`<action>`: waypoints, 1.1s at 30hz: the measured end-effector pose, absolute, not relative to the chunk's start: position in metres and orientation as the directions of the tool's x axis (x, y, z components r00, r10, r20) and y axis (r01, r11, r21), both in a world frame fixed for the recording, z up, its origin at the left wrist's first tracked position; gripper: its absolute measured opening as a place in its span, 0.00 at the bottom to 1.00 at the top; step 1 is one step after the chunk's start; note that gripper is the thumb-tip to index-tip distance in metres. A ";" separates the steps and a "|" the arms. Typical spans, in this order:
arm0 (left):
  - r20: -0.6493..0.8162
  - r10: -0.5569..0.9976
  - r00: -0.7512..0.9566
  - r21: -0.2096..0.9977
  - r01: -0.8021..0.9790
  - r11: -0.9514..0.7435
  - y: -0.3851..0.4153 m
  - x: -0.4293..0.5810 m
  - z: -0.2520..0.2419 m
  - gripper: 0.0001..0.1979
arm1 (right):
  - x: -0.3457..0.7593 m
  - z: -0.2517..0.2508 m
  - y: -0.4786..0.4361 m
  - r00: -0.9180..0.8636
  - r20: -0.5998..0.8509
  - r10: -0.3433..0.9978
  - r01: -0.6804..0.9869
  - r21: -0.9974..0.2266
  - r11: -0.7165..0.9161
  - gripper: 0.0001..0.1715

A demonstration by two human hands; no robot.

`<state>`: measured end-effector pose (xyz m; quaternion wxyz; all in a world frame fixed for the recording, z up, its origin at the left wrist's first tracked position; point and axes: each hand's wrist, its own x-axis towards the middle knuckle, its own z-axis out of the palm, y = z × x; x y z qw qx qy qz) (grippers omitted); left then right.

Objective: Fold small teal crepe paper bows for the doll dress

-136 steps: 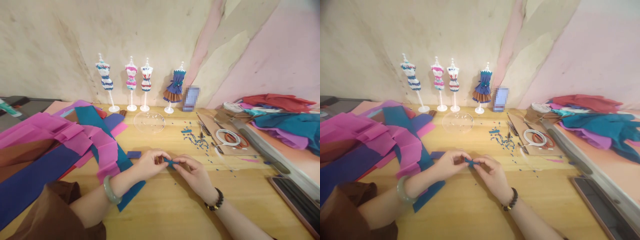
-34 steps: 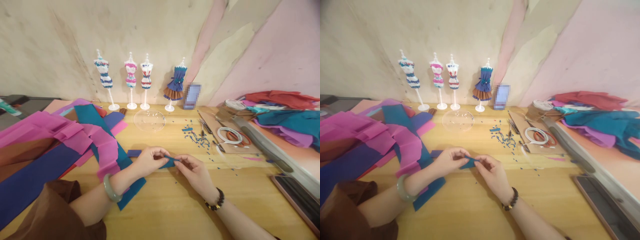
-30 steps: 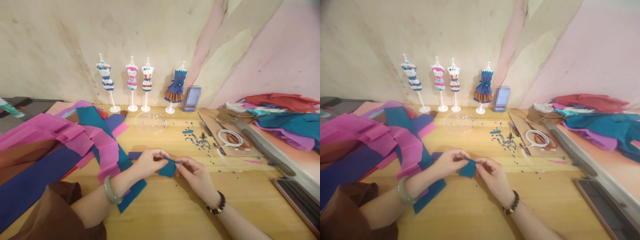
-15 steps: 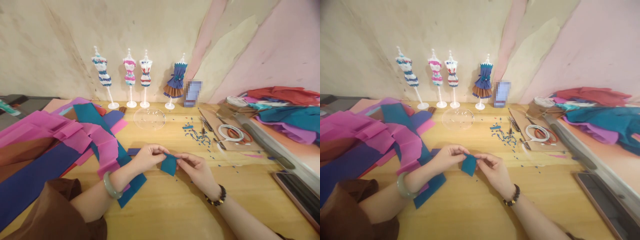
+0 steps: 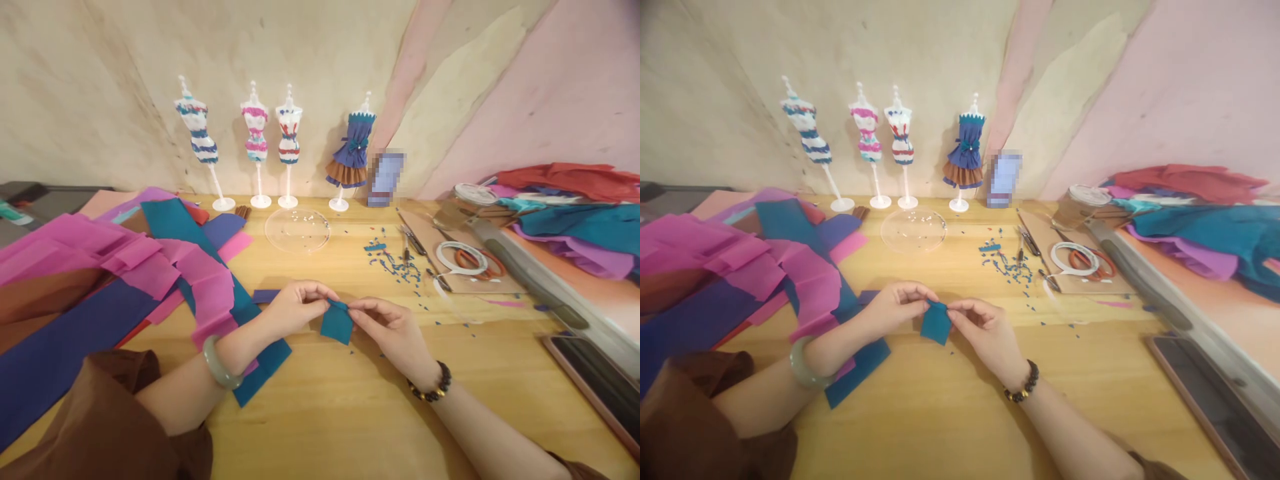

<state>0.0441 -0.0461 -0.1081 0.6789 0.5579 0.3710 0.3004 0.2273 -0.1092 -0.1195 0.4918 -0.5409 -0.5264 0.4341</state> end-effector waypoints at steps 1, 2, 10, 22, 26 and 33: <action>-0.170 0.825 0.539 0.982 0.028 0.184 -0.046 0.043 -0.106 0.07 | 0.227 -0.120 -0.109 0.075 0.057 0.996 0.162 -0.986 0.045 0.15; -0.172 0.829 0.532 0.984 0.052 0.171 -0.046 0.043 -0.105 0.08 | 0.227 -0.120 -0.110 0.078 0.068 0.995 0.179 -0.982 0.053 0.15; -0.140 0.823 0.551 0.986 0.152 0.067 -0.049 0.045 -0.111 0.15 | 0.227 -0.123 -0.112 0.011 0.208 0.978 0.307 -0.931 0.195 0.09; 0.124 0.799 0.588 0.871 0.321 -0.371 -0.058 0.047 -0.111 0.10 | 0.230 -0.117 -0.110 -0.040 0.331 0.943 0.459 -0.832 0.311 0.13; 0.141 0.794 0.592 0.845 0.346 -0.408 -0.059 0.047 -0.110 0.10 | 0.229 -0.114 -0.110 -0.084 0.350 0.933 0.464 -0.815 0.347 0.07; 0.153 0.785 0.600 0.839 0.341 -0.424 -0.058 0.046 -0.106 0.10 | 0.231 -0.117 -0.110 -0.090 0.355 0.930 0.464 -0.812 0.355 0.07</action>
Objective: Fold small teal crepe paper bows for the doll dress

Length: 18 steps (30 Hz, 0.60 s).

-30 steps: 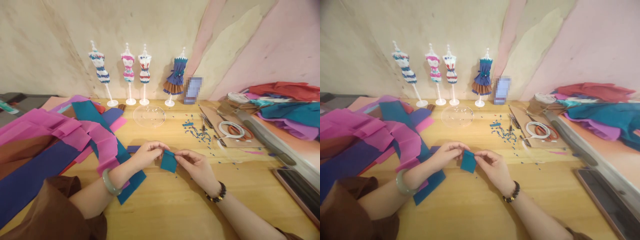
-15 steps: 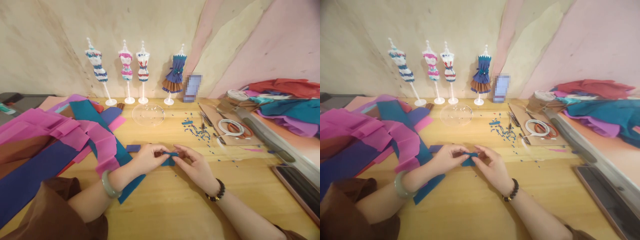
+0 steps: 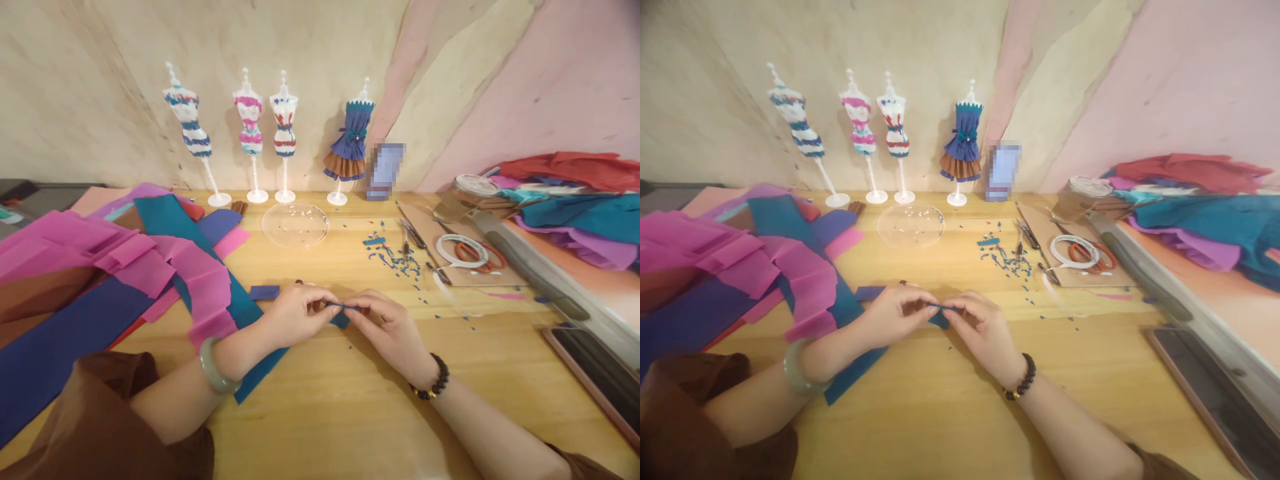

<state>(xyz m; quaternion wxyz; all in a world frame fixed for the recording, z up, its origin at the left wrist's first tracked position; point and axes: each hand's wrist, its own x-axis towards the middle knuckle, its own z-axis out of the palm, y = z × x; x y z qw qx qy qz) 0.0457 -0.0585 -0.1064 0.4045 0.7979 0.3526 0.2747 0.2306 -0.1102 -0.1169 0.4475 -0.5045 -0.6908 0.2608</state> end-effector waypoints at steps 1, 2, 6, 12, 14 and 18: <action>0.151 0.782 0.605 0.844 0.333 -0.421 -0.058 0.045 -0.107 0.10 | 0.231 -0.117 -0.110 -0.088 0.360 0.929 0.463 -0.811 0.358 0.07; 0.149 0.779 0.609 0.849 0.326 -0.417 -0.058 0.045 -0.107 0.11 | 0.231 -0.118 -0.110 -0.082 0.367 0.926 0.463 -0.809 0.362 0.06; 0.143 0.775 0.615 0.860 0.310 -0.404 -0.056 0.045 -0.110 0.11 | 0.230 -0.117 -0.110 -0.068 0.352 0.933 0.458 -0.820 0.343 0.06; 0.104 0.806 0.583 0.891 0.305 -0.336 -0.055 0.046 -0.110 0.11 | 0.229 -0.120 -0.111 -0.029 0.288 0.957 0.431 -0.860 0.272 0.07; 0.081 0.824 0.561 0.911 0.293 -0.289 -0.055 0.047 -0.110 0.12 | 0.229 -0.123 -0.111 0.003 0.265 0.964 0.410 -0.880 0.241 0.08; 0.002 0.842 0.540 0.957 0.243 -0.159 -0.054 0.047 -0.110 0.16 | 0.229 -0.126 -0.111 0.021 0.262 0.965 0.383 -0.893 0.234 0.09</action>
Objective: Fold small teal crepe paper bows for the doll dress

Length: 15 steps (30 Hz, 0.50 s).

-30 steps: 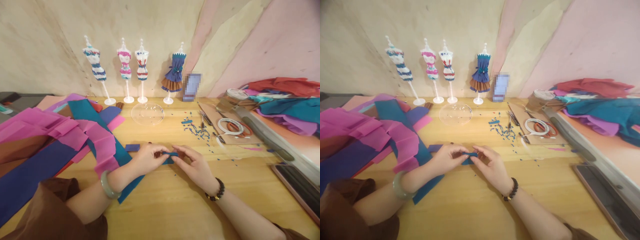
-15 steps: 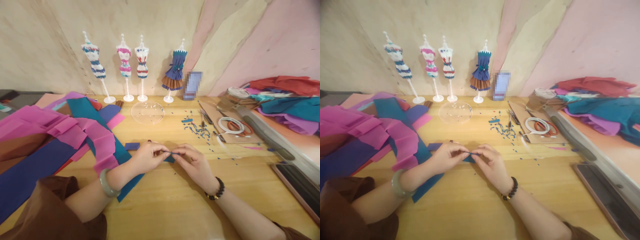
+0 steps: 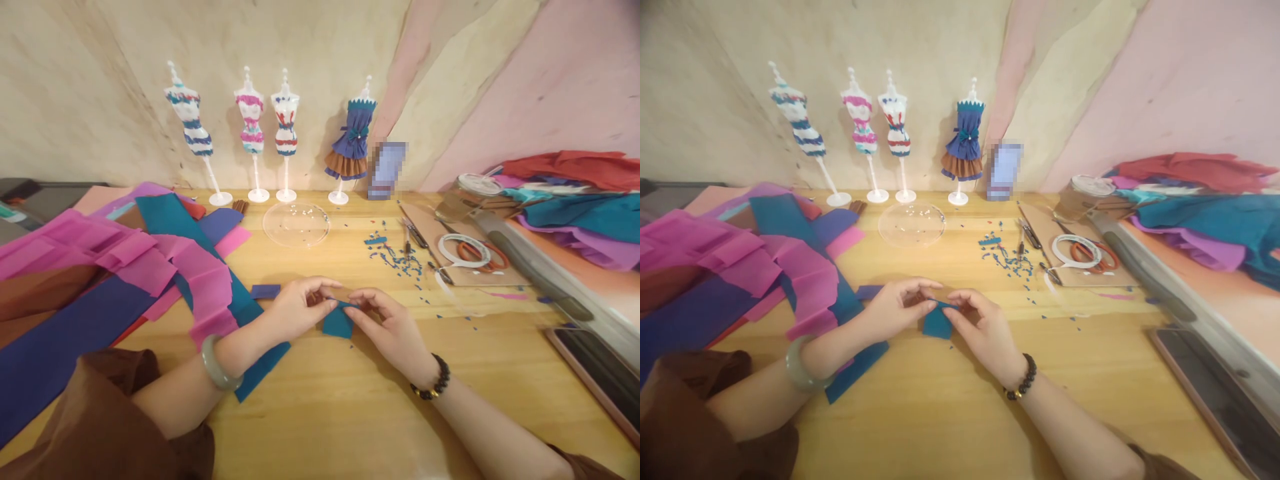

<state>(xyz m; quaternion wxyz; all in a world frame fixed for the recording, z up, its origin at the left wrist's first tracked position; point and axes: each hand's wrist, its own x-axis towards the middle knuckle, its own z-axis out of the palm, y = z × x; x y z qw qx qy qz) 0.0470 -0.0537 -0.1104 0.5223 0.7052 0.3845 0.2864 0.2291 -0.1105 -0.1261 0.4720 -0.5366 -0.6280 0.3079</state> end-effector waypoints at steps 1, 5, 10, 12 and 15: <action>-0.007 0.845 0.534 0.963 0.231 -0.138 -0.053 0.047 -0.111 0.16 | 0.229 -0.126 -0.111 0.013 0.265 0.964 0.379 -0.894 0.240 0.09; -0.017 0.858 0.513 0.982 0.169 -0.081 -0.050 0.046 -0.113 0.13 | 0.230 -0.124 -0.111 -0.024 0.263 0.964 0.357 -0.899 0.254 0.06; 0.000 0.844 0.536 0.987 0.136 -0.087 -0.049 0.047 -0.114 0.06 | 0.232 -0.125 -0.112 -0.029 0.261 0.965 0.370 -0.894 0.253 0.06; 0.001 0.831 0.557 0.987 0.134 -0.091 -0.050 0.047 -0.112 0.05 | 0.232 -0.127 -0.111 -0.020 0.259 0.966 0.373 -0.894 0.248 0.08; -0.003 0.824 0.567 0.987 0.132 -0.087 -0.051 0.047 -0.110 0.04 | 0.233 -0.129 -0.111 -0.030 0.265 0.964 0.379 -0.889 0.256 0.14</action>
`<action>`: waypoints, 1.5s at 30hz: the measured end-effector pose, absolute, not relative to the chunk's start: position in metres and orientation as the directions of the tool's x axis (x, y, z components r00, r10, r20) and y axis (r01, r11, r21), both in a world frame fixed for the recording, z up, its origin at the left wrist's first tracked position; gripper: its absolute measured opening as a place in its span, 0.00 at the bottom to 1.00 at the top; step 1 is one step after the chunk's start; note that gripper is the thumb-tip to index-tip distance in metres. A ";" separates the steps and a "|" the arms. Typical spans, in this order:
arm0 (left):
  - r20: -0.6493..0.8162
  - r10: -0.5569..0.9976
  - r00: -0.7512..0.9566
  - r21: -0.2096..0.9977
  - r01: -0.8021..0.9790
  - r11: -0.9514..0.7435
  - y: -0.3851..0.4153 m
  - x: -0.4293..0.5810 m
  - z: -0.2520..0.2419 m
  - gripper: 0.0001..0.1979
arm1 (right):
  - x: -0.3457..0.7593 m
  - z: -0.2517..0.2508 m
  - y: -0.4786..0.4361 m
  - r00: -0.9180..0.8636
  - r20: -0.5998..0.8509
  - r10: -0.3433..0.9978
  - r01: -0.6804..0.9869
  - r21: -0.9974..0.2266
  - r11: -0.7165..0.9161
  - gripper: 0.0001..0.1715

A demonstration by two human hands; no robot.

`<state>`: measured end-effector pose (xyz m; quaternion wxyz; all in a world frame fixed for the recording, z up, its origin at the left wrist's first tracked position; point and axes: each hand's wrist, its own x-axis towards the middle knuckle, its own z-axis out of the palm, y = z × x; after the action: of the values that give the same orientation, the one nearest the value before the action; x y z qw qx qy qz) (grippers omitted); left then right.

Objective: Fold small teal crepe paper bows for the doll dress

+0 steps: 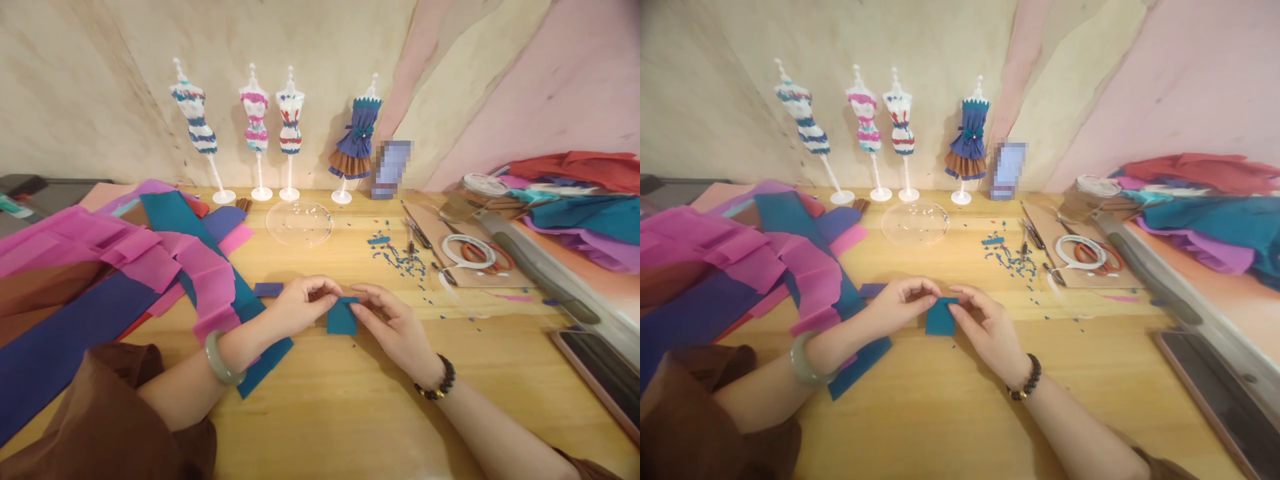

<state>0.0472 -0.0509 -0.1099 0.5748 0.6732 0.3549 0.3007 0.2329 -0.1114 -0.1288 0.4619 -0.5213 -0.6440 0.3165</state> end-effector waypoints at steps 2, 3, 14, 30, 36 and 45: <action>-0.007 0.832 0.554 0.988 0.134 -0.081 -0.051 0.048 -0.109 0.04 | 0.232 -0.129 -0.111 -0.052 0.273 0.961 0.381 -0.884 0.272 0.14; -0.009 0.837 0.547 0.988 0.135 -0.078 -0.051 0.048 -0.109 0.03 | 0.232 -0.128 -0.111 -0.060 0.277 0.959 0.380 -0.882 0.279 0.13; -0.036 0.836 0.547 0.980 0.183 -0.078 -0.053 0.048 -0.108 0.06 | 0.231 -0.123 -0.112 -0.042 0.324 0.945 0.420 -0.852 0.311 0.08; 0.009 0.878 0.479 0.979 0.177 -0.106 -0.052 0.050 -0.115 0.10 | 0.230 -0.119 -0.111 0.068 0.343 0.937 0.491 -0.829 0.268 0.08; 0.006 0.884 0.468 0.978 0.181 -0.102 -0.053 0.049 -0.116 0.09 | 0.229 -0.117 -0.111 0.041 0.362 0.931 0.502 -0.814 0.294 0.07; 0.019 0.889 0.457 0.956 0.253 -0.151 -0.052 0.049 -0.111 0.08 | 0.231 -0.119 -0.111 0.021 0.357 0.934 0.516 -0.804 0.296 0.07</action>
<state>0.0487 -0.0520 -0.1115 0.5033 0.6895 0.4140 0.3161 0.2312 -0.1106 -0.1186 0.4586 -0.5478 -0.6616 0.2279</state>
